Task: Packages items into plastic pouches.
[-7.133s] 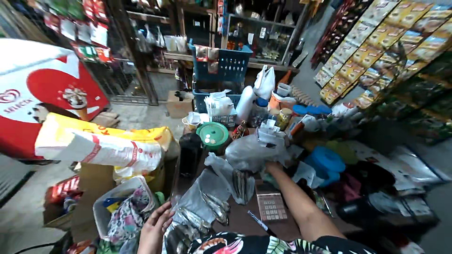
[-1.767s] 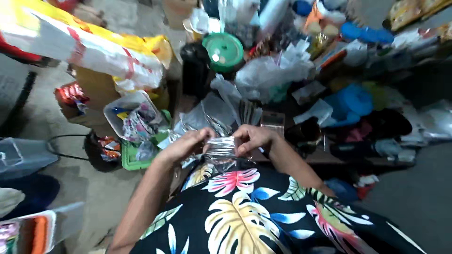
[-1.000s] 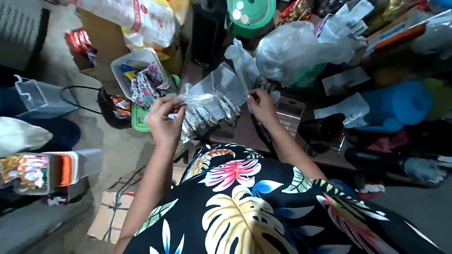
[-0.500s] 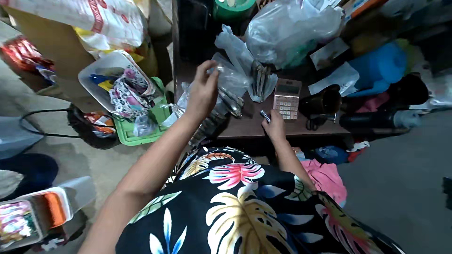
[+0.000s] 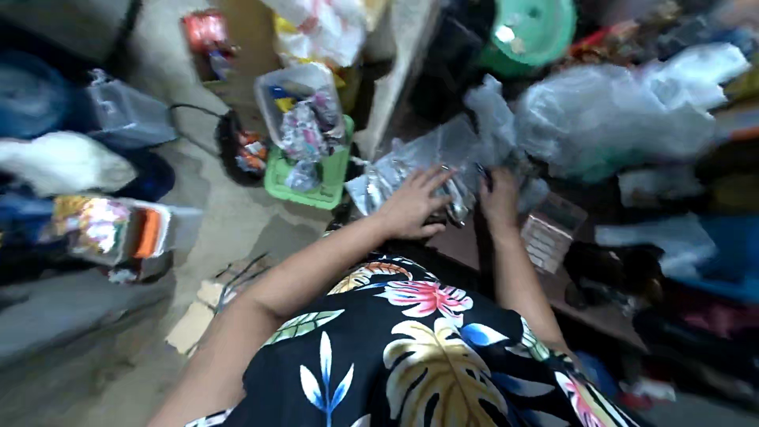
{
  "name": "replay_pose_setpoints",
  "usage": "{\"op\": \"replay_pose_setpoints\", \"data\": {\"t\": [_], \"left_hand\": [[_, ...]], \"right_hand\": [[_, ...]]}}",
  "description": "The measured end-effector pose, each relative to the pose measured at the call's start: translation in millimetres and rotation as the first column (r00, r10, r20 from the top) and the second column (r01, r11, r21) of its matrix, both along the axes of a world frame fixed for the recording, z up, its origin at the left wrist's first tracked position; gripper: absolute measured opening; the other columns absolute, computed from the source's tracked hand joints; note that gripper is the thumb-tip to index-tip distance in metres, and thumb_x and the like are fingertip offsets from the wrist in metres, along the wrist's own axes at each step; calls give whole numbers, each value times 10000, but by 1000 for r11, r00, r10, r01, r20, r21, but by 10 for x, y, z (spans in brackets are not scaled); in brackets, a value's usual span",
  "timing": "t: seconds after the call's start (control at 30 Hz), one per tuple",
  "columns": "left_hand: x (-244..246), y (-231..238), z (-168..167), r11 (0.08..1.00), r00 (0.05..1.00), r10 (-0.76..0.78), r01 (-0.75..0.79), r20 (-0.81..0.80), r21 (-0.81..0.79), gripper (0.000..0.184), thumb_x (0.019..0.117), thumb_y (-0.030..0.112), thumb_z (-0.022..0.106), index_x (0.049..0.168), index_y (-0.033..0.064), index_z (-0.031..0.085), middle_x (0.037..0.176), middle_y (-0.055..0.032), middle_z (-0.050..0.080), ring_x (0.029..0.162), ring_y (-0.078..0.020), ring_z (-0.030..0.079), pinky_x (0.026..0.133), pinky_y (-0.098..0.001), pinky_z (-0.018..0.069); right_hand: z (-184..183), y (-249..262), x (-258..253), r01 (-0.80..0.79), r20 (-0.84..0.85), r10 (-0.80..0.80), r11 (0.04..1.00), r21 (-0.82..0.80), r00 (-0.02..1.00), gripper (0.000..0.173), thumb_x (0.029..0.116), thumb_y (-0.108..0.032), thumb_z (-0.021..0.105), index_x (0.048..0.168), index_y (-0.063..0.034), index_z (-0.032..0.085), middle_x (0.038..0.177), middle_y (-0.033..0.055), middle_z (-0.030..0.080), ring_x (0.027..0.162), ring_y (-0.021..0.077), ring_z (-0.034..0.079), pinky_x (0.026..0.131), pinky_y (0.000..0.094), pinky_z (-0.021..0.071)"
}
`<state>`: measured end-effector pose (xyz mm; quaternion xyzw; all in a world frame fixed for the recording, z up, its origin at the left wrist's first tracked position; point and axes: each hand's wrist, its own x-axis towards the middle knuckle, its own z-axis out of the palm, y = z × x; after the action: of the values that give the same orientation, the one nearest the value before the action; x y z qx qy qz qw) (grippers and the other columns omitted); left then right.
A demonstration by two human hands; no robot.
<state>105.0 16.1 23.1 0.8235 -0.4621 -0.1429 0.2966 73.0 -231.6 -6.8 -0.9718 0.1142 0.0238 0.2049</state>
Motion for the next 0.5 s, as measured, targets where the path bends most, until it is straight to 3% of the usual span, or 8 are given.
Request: {"op": "replay_pose_setpoints", "data": {"t": [0.1, 0.17, 0.23, 0.33, 0.4, 0.5], "left_hand": [[-245, 756, 47, 975, 979, 187, -195, -76, -104, 406, 915, 305, 717, 1279, 125, 710, 1595, -144, 417, 1493, -346, 353, 1204, -535, 328], [-442, 1353, 3, 906, 906, 378, -405, -192, -124, 341, 926, 200, 710, 1249, 91, 721, 1550, -138, 469, 1436, -300, 440, 1173, -492, 393], [-671, 1983, -55, 771, 746, 584, -633, -319, -70, 326, 958, 174, 681, 1269, 79, 703, 1541, -121, 477, 1401, -262, 481, 1143, -467, 438], [-1080, 2908, -226, 471, 426, 797, -882, -429, 1, 327, 971, 164, 657, 1275, 50, 690, 1465, -148, 542, 1317, -251, 561, 1076, -446, 505], [-1389, 3494, -327, 284, 232, 853, -958, -468, 41, 348, 970, 162, 645, 1275, -2, 667, 1425, -199, 564, 1247, -260, 615, 1019, -399, 545], [-1628, 4236, -418, 97, 47, 851, -993, -524, 69, 335, 965, 91, 642, 1276, -33, 645, 1324, -223, 614, 1141, -256, 647, 957, -394, 559]], "right_hand": [[-55, 30, 78, -10, -147, 6, 999, -31, 989, 386, 1055, -202, 548, 1339, 53, 613, 1337, 323, 600, 1271, 496, 568, 1080, 655, 429], [35, 30, 105, 42, -154, -46, 999, -29, 987, 422, 1044, -206, 538, 1360, 69, 591, 1340, 345, 584, 1270, 502, 559, 1095, 634, 423], [242, 122, 208, 75, -64, -77, 997, -21, 995, 447, 1040, -203, 539, 1370, 98, 563, 1340, 365, 570, 1261, 507, 559, 1102, 604, 427], [578, 542, 581, 53, 131, -55, 998, 16, 990, 449, 1041, -209, 544, 1372, 94, 562, 1325, 340, 592, 1224, 456, 596, 1073, 550, 460], [804, 1121, 890, -51, 268, 36, 998, 49, 963, 441, 1044, -193, 542, 1358, 117, 562, 1309, 344, 600, 1203, 437, 615, 1055, 514, 483], [884, 2250, 1372, -267, 442, 218, 962, 51, 870, 425, 1016, -180, 566, 1309, 127, 593, 1238, 330, 647, 1112, 417, 673, 984, 509, 544]]}}
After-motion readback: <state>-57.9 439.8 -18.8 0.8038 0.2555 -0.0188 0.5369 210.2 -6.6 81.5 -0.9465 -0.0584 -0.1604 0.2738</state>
